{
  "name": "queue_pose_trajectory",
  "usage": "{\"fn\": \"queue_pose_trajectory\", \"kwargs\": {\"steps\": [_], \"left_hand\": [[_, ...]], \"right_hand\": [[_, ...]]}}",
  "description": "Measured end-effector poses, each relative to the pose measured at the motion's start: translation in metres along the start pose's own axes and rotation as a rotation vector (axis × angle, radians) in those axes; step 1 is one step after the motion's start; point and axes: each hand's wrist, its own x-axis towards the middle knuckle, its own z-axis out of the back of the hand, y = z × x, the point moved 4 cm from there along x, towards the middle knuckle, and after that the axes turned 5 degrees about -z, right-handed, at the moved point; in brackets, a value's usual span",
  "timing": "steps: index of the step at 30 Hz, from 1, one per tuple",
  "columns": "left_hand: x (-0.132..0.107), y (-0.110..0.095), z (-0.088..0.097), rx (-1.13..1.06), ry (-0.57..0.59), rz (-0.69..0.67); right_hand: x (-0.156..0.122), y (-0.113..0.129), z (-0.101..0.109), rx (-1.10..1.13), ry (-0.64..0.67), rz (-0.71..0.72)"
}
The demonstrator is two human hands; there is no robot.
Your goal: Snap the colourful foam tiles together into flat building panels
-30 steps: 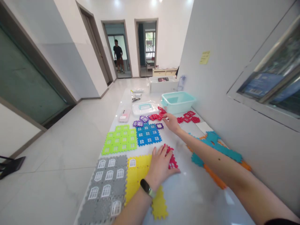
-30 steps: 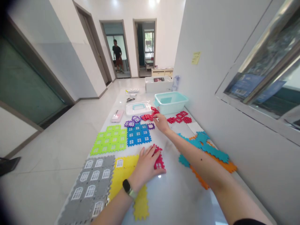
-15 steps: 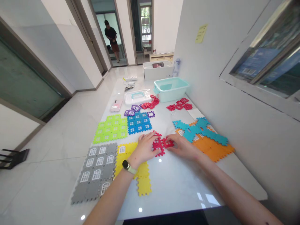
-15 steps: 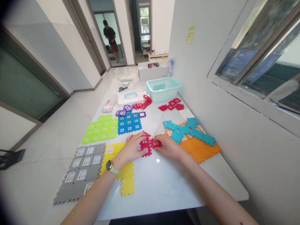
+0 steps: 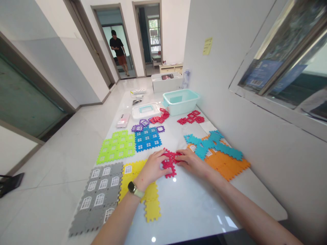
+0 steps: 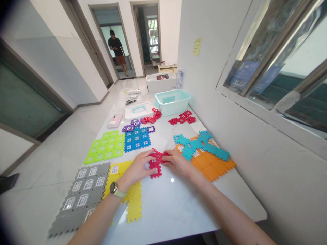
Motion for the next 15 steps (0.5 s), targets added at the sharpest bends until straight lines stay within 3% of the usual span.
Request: {"fn": "queue_pose_trajectory", "kwargs": {"steps": [15], "left_hand": [[0.0018,-0.0016,-0.0008,-0.038,0.009,0.020]], "right_hand": [[0.0027,0.0088,-0.0020,0.008,0.012,0.035]]}}
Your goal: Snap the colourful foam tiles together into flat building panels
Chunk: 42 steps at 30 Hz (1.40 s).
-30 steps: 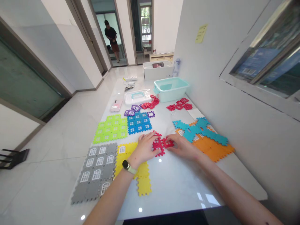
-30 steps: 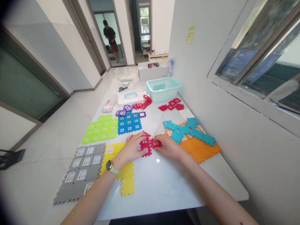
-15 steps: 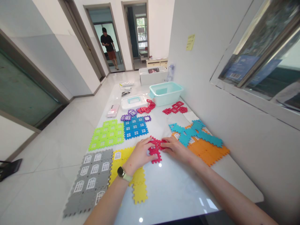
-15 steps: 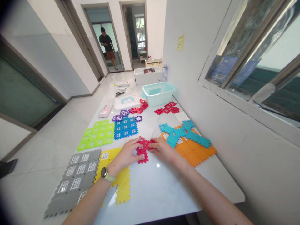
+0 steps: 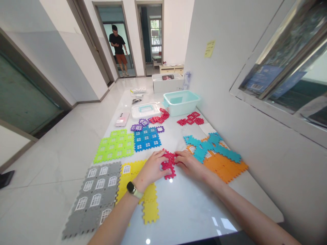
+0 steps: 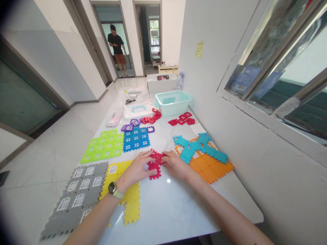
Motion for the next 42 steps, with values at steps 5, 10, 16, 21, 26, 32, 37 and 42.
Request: {"fn": "queue_pose_trajectory", "kwargs": {"steps": [5,10,16,21,26,32,37,42], "left_hand": [[0.001,-0.001,0.001,-0.033,-0.017,-0.007],[0.001,-0.002,0.001,-0.048,-0.023,-0.012],[0.000,-0.001,0.000,-0.077,-0.018,-0.015],[0.002,-0.003,0.001,-0.049,0.000,-0.027],[0.001,-0.002,0.001,-0.031,0.014,-0.021],[0.000,-0.002,0.000,-0.025,0.015,-0.021],[0.000,-0.001,-0.002,-0.012,0.023,-0.017],[0.002,-0.002,-0.003,-0.001,0.043,-0.019]], "right_hand": [[0.000,0.004,0.006,0.027,0.022,-0.037],[-0.005,0.001,0.016,0.071,0.030,-0.056],[-0.003,0.004,0.016,0.103,0.022,0.006],[-0.001,0.009,0.014,0.066,0.031,0.034],[-0.002,0.008,0.015,0.050,0.059,0.037],[-0.003,0.008,0.015,0.017,0.075,0.035],[-0.002,0.014,0.016,-0.017,0.085,0.057],[-0.002,0.017,0.010,-0.066,0.129,0.053]]}}
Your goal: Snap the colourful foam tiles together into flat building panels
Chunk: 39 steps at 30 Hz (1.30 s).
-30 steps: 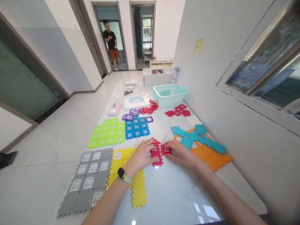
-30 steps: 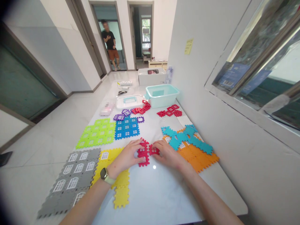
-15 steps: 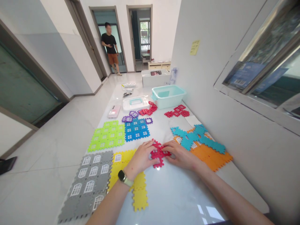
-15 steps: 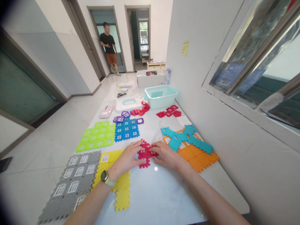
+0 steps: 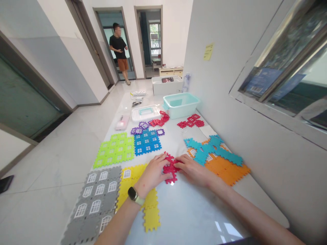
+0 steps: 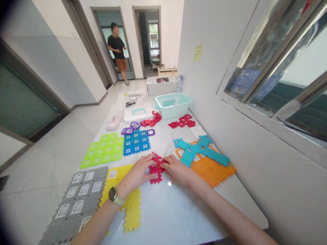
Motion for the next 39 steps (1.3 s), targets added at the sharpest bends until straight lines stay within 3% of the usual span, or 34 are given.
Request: {"fn": "queue_pose_trajectory", "kwargs": {"steps": [9,12,18,21,27,31,35,39], "left_hand": [[-0.001,-0.005,0.002,0.027,0.006,-0.010],[-0.007,-0.002,0.006,0.012,-0.016,-0.033],[-0.009,0.016,0.031,0.011,-0.342,0.035],[-0.009,0.024,0.036,-0.008,-0.437,0.090],[-0.006,0.029,0.041,0.077,-0.309,0.122],[0.026,0.047,0.065,0.239,-0.249,0.173],[0.093,0.076,0.088,0.331,-0.234,0.174],[0.152,0.105,0.090,0.400,-0.224,0.197]], "right_hand": [[0.000,0.006,-0.001,-0.076,-0.004,-0.002],[-0.001,0.006,0.001,-0.064,-0.062,-0.007],[0.003,-0.003,0.001,-0.077,-0.140,-0.062],[0.010,-0.016,0.003,-0.092,-0.154,-0.109],[0.027,-0.038,0.006,-0.110,-0.175,-0.222],[0.028,-0.039,0.003,-0.113,-0.196,-0.254],[0.023,-0.037,0.001,-0.095,-0.186,-0.276],[0.018,-0.036,0.000,-0.052,-0.200,-0.304]]}}
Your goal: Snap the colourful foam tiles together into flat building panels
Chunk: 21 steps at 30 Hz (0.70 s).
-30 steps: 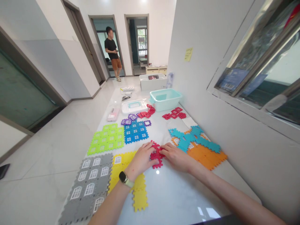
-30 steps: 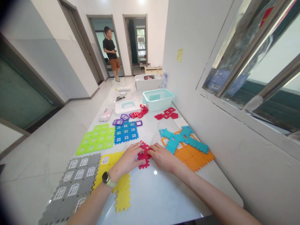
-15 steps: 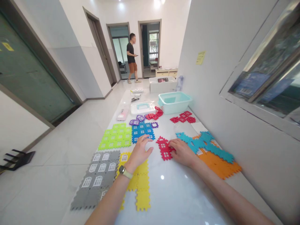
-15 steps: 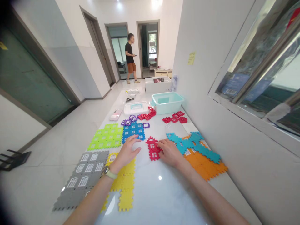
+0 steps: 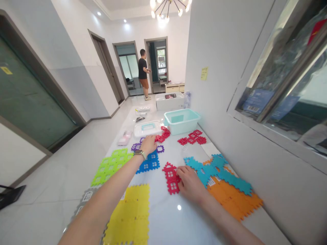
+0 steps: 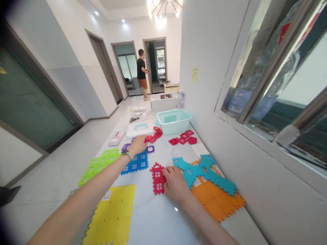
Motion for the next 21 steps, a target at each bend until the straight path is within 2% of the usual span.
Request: {"fn": "queue_pose_trajectory", "kwargs": {"steps": [4,7,12,21], "left_hand": [[0.029,0.013,-0.022,0.010,0.023,-0.009],[0.038,0.024,-0.027,-0.017,0.032,-0.040],[0.040,0.036,-0.013,-0.112,-0.020,-0.076],[0.013,0.044,0.006,-0.419,-0.139,-0.037]], "right_hand": [[-0.002,-0.001,-0.001,0.021,0.006,-0.011],[-0.001,-0.001,-0.001,0.029,0.013,-0.024],[0.001,0.000,0.002,0.056,0.017,-0.039],[0.001,-0.001,-0.002,0.049,-0.027,-0.038]]}}
